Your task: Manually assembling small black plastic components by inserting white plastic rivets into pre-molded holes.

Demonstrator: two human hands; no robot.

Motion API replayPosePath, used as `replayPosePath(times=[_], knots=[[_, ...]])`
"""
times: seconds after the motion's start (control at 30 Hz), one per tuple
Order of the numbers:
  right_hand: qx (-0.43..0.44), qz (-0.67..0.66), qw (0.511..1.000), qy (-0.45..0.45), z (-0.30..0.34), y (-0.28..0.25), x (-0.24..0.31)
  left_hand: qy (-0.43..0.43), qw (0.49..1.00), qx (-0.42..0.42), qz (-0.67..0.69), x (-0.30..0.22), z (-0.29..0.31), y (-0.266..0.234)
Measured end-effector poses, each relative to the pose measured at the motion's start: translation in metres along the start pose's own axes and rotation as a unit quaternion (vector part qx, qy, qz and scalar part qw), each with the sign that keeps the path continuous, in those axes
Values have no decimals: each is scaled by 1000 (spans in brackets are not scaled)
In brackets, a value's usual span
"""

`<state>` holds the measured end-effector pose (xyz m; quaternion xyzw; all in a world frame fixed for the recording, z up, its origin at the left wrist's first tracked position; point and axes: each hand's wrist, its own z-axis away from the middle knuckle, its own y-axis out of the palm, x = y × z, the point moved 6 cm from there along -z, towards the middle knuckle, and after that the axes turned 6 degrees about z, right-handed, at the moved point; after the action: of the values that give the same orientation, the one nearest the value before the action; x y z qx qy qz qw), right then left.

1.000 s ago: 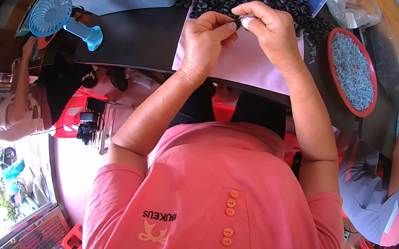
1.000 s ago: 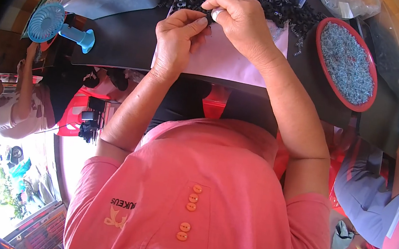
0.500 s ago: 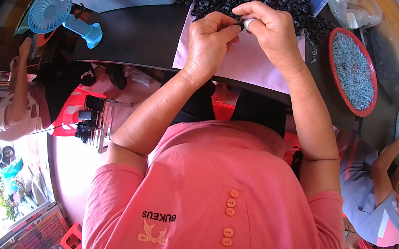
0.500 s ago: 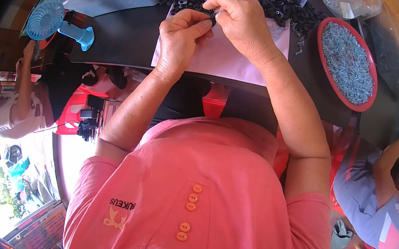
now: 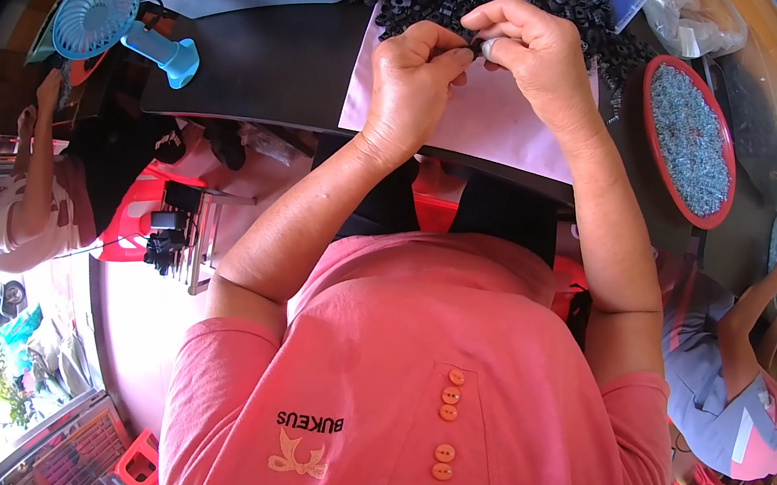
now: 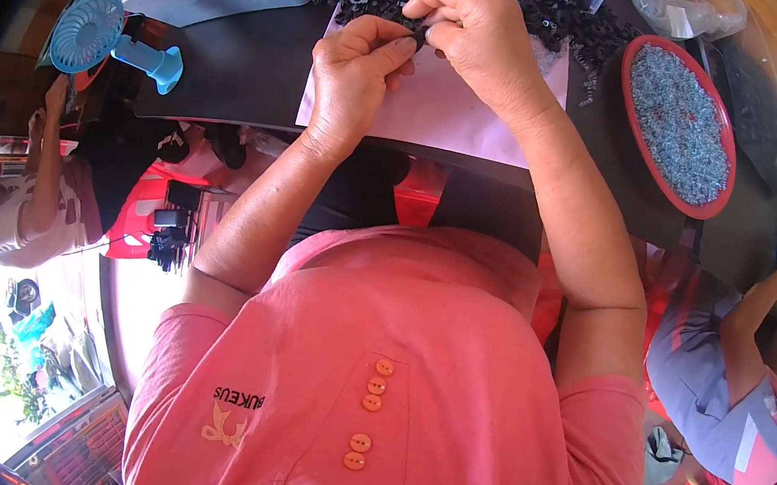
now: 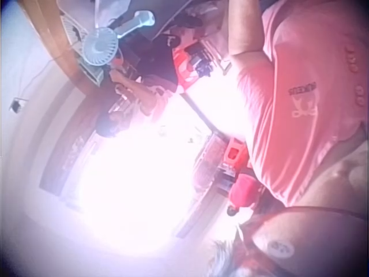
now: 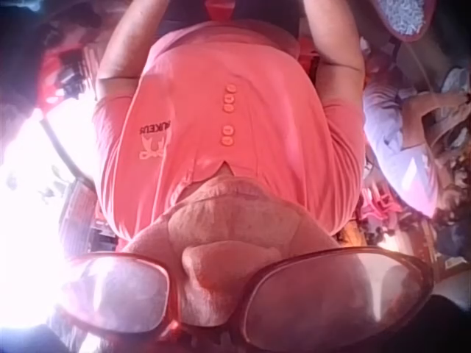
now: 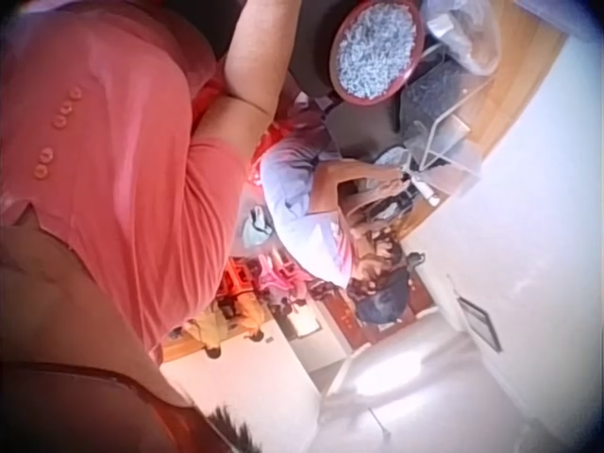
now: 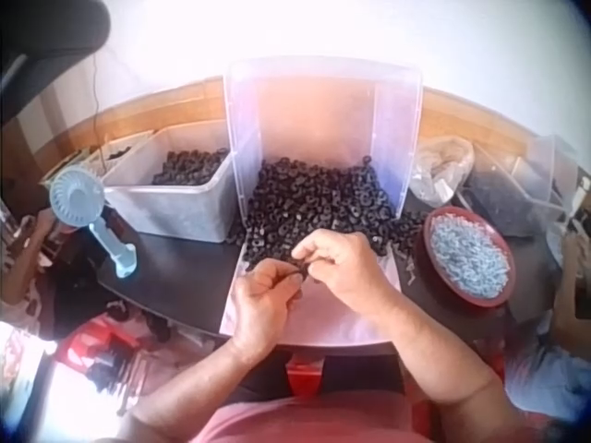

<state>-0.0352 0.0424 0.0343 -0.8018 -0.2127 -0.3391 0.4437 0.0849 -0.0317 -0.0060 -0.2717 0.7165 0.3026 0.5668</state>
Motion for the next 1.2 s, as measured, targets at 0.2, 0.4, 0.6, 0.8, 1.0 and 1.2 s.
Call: replayPosePath(times=[0.2,0.4,0.6,0.8,1.0,1.2], knots=[[-21,-34,999,-20,-2,2,-3,-14,1000,7,-19,-2,0,1],[-93,119,978,-143,2,5,14,13,999,-2,-34,2,-2,0],[-154,236,927,-247,15,13,39,9,999,-44,-15,0,-2,-4],[-203,264,893,-302,20,16,39,10,999,-46,5,-1,0,-4],[-184,83,970,-136,10,10,13,8,999,-46,23,-1,1,-3],[-203,192,935,-220,14,14,28,31,998,-55,23,0,-2,-3]])
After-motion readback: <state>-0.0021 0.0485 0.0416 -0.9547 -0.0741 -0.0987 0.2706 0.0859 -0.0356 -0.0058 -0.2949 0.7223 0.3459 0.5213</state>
